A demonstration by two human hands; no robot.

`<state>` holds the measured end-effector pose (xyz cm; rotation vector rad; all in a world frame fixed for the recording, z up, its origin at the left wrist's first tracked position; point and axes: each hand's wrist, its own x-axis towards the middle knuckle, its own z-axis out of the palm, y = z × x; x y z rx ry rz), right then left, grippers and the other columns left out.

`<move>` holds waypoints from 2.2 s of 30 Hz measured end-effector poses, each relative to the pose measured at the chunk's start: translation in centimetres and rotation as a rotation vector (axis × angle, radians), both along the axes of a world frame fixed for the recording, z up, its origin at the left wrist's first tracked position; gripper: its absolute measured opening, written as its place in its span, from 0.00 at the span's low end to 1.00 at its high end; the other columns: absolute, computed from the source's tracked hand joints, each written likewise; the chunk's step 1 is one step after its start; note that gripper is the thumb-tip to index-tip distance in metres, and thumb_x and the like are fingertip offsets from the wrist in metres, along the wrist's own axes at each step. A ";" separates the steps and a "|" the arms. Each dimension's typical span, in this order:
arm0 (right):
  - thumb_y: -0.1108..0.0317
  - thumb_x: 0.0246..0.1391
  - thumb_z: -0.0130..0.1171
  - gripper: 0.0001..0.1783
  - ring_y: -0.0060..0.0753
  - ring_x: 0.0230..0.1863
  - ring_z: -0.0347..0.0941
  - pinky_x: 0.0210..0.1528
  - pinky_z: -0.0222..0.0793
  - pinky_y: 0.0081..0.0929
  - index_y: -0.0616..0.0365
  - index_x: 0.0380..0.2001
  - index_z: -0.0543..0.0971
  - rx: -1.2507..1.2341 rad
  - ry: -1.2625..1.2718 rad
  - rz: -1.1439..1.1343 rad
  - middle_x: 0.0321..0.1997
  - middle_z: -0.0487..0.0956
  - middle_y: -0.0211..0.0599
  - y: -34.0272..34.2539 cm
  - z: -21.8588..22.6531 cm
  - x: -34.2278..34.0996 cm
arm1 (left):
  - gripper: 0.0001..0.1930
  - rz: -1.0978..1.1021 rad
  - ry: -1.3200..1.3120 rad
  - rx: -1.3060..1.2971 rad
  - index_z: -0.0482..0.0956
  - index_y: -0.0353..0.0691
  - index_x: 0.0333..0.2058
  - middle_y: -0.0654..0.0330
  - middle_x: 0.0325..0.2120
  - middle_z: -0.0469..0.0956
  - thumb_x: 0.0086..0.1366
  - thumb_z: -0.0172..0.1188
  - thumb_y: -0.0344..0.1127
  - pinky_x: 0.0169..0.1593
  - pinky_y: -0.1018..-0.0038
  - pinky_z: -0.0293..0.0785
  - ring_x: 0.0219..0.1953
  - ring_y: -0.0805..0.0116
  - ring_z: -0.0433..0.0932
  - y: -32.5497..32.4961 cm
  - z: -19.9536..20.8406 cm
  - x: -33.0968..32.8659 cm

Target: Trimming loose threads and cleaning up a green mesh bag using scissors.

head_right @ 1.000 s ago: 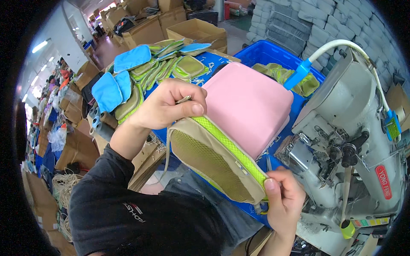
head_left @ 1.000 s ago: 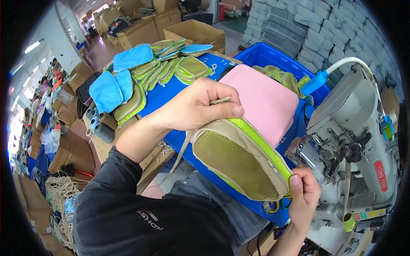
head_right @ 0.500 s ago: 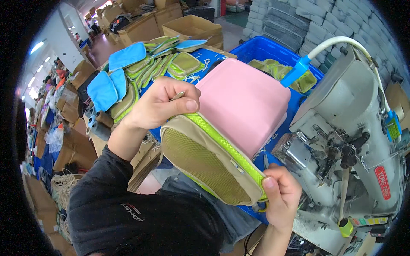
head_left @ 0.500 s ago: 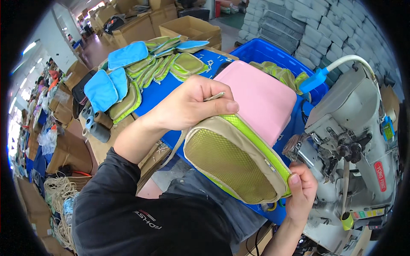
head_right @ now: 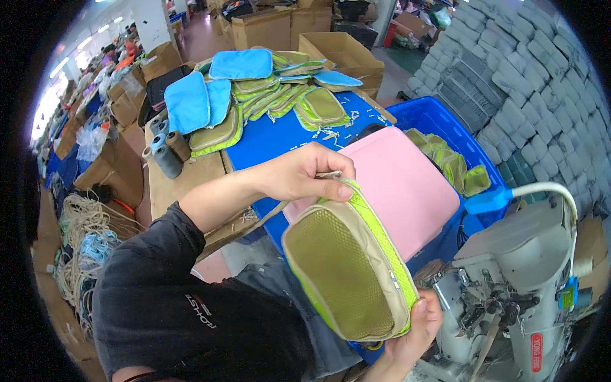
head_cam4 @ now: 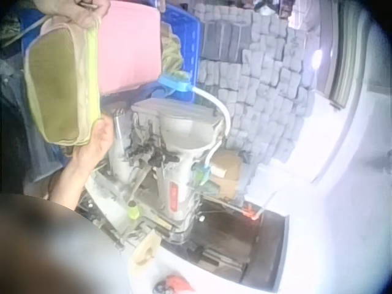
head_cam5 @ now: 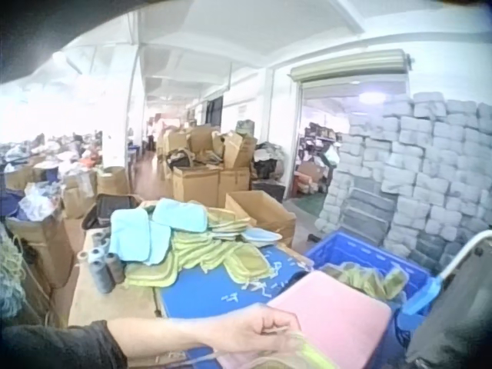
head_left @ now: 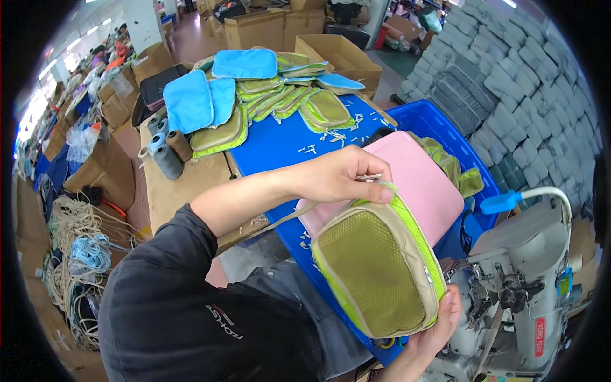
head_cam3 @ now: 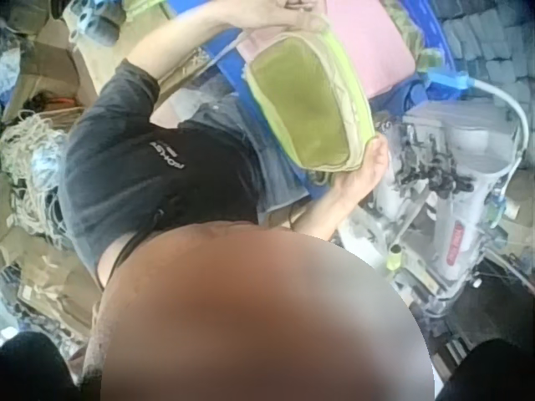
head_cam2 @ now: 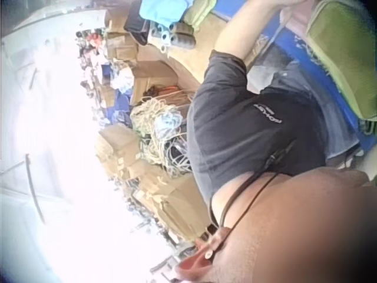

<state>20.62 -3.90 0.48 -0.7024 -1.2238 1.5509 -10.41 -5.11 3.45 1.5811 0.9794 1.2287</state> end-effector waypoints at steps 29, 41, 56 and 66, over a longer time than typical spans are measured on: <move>0.81 0.44 0.64 0.08 0.25 0.24 0.63 0.29 0.58 0.20 0.63 0.26 0.74 0.587 -0.547 0.215 0.23 0.70 0.33 0.8 5.8 -3.5 | 0.07 -0.061 -0.063 0.172 0.76 0.32 0.29 0.63 0.24 0.73 0.58 0.66 0.28 0.31 0.78 0.61 0.27 0.77 0.68 -2.4 2.9 1.8; 0.75 0.54 0.61 0.06 0.17 0.30 0.62 0.34 0.57 0.14 0.63 0.31 0.74 0.373 -0.472 0.268 0.31 0.68 0.27 0.4 4.7 -2.8 | 0.07 -0.096 0.024 0.239 0.79 0.34 0.36 0.65 0.29 0.76 0.58 0.66 0.26 0.27 0.82 0.59 0.27 0.81 0.68 -2.1 3.4 1.4; 0.63 0.64 0.53 0.12 0.27 0.46 0.74 0.52 0.68 0.26 0.61 0.44 0.73 -0.027 0.112 0.092 0.46 0.78 0.35 1.6 -0.1 -2.7 | 0.15 -0.117 -0.378 -0.052 0.72 0.36 0.47 0.65 0.42 0.75 0.65 0.61 0.33 0.55 0.77 0.63 0.49 0.78 0.70 -3.5 -6.4 -0.6; 0.66 0.62 0.56 0.14 0.32 0.51 0.74 0.57 0.68 0.31 0.62 0.46 0.71 -0.097 0.180 0.120 0.51 0.77 0.42 2.6 -2.9 -3.8 | 0.11 -0.143 -0.288 0.134 0.74 0.36 0.42 0.70 0.35 0.75 0.62 0.65 0.29 0.36 0.84 0.67 0.36 0.83 0.72 -4.9 -4.3 1.8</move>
